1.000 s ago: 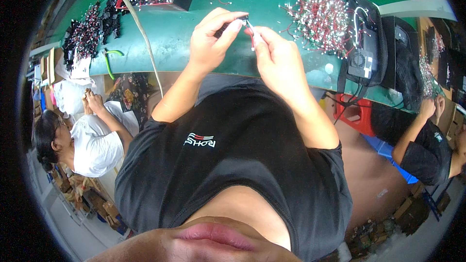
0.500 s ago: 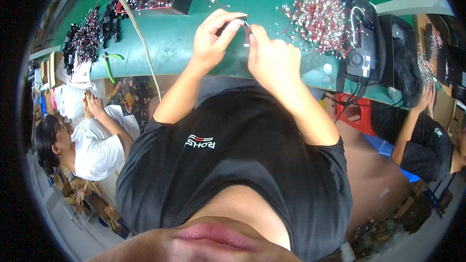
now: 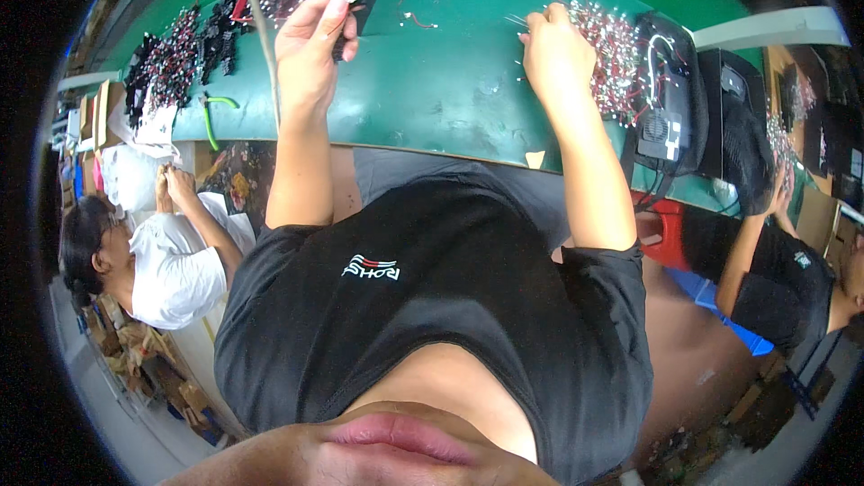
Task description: The person assembles small electronic connectors and wires into a black plastic housing at a factory workbench, using a precision tool to manipulate the components.
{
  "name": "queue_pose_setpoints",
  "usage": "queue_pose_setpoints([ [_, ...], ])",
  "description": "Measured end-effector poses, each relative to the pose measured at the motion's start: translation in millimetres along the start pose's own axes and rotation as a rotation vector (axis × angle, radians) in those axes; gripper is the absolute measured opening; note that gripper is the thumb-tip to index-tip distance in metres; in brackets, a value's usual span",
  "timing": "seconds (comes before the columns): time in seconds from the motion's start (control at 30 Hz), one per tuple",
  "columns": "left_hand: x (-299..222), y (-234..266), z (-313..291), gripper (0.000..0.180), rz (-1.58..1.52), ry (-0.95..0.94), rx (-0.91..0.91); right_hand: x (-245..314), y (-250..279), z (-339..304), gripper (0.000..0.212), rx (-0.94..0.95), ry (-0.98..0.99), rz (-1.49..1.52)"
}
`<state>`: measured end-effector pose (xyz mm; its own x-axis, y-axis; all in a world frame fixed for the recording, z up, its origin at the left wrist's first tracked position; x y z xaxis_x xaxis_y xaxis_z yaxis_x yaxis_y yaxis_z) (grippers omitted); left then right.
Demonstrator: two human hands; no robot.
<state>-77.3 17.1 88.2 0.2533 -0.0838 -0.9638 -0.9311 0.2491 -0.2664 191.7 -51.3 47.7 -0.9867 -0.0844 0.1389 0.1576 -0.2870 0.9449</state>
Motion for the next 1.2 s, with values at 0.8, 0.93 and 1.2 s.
queue_pose_setpoints([
  [0.8,-21.0,2.6,-14.4,0.015,0.070,-0.230,-0.046,0.8,-12.9,1.8,0.018,0.069,0.027,-0.024],
  [0.93,-27.7,2.8,-16.6,0.014,0.081,-0.228,-0.040,-0.9,-16.2,2.2,0.016,0.050,0.045,-0.056],
  [1.2,-113.3,71.4,57.3,0.017,0.753,-0.550,-0.650,0.1,19.9,-3.0,0.014,-0.230,0.025,0.232],
])
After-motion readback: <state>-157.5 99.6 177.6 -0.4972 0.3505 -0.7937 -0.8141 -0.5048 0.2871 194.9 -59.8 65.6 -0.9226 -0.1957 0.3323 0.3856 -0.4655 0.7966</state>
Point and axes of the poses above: each hand's wrist, its own z-axis towards the middle knuckle, its own y-axis out of the back of the hand, x = y × z, the point moved 5 cm from there along z, towards the middle knuckle, and after that the axes turned 10 degrees about y, right-handed, at the moved point
